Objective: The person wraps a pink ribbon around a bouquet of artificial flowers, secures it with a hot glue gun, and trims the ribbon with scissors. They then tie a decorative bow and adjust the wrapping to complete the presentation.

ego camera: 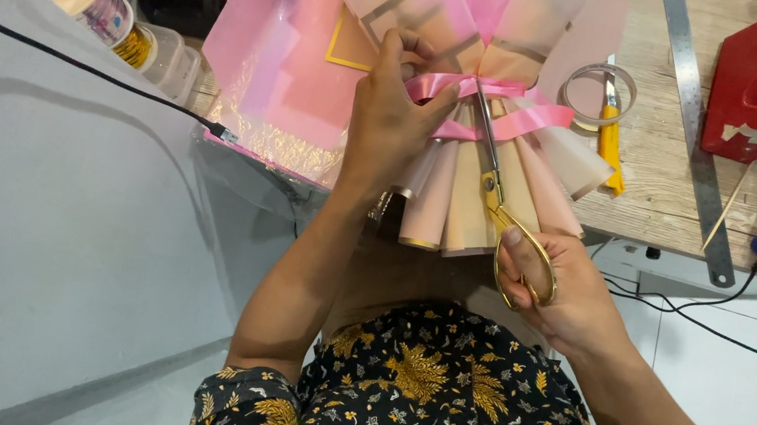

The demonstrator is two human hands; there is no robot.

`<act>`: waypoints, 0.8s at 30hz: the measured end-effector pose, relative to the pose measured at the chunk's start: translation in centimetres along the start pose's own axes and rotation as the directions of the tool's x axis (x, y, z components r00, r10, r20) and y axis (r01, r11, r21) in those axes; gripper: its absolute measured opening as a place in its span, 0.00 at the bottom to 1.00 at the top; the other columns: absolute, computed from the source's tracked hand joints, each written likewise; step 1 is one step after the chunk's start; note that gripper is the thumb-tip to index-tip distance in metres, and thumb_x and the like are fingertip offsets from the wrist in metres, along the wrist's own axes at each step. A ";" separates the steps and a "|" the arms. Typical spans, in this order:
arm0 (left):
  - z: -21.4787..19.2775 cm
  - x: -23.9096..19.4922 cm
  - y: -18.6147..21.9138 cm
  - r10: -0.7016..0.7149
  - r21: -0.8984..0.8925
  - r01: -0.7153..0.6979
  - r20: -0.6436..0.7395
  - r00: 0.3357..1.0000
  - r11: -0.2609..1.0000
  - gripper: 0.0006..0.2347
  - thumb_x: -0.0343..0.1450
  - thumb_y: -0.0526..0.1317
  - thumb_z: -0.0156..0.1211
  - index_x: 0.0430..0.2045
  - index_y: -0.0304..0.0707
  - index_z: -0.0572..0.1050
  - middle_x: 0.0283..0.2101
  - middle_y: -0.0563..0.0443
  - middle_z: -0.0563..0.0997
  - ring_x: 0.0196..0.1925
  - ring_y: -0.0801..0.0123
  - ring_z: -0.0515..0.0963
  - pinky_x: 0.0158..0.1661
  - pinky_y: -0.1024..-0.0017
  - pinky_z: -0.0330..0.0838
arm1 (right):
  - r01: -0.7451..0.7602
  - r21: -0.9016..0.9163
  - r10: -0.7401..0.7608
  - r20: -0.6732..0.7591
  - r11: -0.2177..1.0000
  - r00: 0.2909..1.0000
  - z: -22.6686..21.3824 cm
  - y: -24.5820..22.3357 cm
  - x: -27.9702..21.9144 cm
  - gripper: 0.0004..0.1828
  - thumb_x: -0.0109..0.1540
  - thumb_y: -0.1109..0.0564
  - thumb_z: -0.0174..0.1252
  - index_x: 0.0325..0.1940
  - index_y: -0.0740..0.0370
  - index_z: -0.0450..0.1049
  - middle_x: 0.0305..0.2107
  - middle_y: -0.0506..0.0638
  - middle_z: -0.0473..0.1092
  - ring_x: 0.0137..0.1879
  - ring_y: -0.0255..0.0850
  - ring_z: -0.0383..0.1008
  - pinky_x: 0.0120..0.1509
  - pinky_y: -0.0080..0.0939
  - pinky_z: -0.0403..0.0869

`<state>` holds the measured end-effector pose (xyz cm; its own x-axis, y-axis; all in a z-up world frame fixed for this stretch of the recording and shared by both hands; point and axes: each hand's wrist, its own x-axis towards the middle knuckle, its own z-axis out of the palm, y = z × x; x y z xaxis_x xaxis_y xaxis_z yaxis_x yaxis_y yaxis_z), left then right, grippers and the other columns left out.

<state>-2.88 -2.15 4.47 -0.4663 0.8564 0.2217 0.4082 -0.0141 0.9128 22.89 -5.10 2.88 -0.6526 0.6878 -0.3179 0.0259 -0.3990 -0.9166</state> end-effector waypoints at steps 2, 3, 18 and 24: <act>0.0 0.0 0.2 -0.013 -0.004 0.013 0.005 1.000 1.000 0.16 0.71 0.43 0.73 0.45 0.46 0.69 0.46 0.53 0.83 0.48 0.66 0.85 0.44 0.70 0.78 | -0.007 0.018 0.007 0.006 1.000 1.000 -0.2 0.3 0.2 0.30 0.71 0.37 0.59 0.21 0.55 0.65 0.10 0.45 0.59 0.16 0.32 0.51 0.18 0.33 0.46; 0.0 0.0 0.3 -0.027 -0.009 0.027 0.010 1.000 1.000 0.17 0.71 0.42 0.74 0.45 0.46 0.69 0.45 0.54 0.82 0.45 0.69 0.85 0.41 0.71 0.79 | -0.014 0.035 0.014 0.012 0.999 1.000 -0.4 0.5 0.3 0.30 0.70 0.37 0.59 0.22 0.56 0.66 0.10 0.46 0.60 0.17 0.32 0.52 0.21 0.33 0.49; -0.5 -0.1 0.6 -0.068 0.013 0.067 0.046 0.997 0.998 0.16 0.68 0.39 0.74 0.43 0.48 0.70 0.44 0.58 0.82 0.43 0.72 0.85 0.41 0.73 0.78 | 0.030 0.049 -0.030 0.010 0.998 0.999 0.3 0.4 0.3 0.29 0.72 0.38 0.58 0.21 0.54 0.64 0.10 0.44 0.59 0.17 0.32 0.52 0.23 0.31 0.50; -0.7 -0.4 1.1 -0.052 -0.002 0.052 0.041 0.998 0.999 0.16 0.66 0.39 0.73 0.42 0.49 0.71 0.43 0.58 0.85 0.45 0.71 0.85 0.44 0.73 0.77 | -0.004 0.045 0.004 0.001 0.999 1.000 0.2 0.3 0.4 0.29 0.72 0.39 0.58 0.22 0.55 0.66 0.10 0.45 0.59 0.17 0.33 0.53 0.21 0.32 0.50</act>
<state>-2.83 -2.90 5.61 -0.4539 0.8766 0.1600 0.3820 0.0292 0.9237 22.44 -5.09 2.52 -0.6533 0.6858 -0.3209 -0.0062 -0.4286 -0.9035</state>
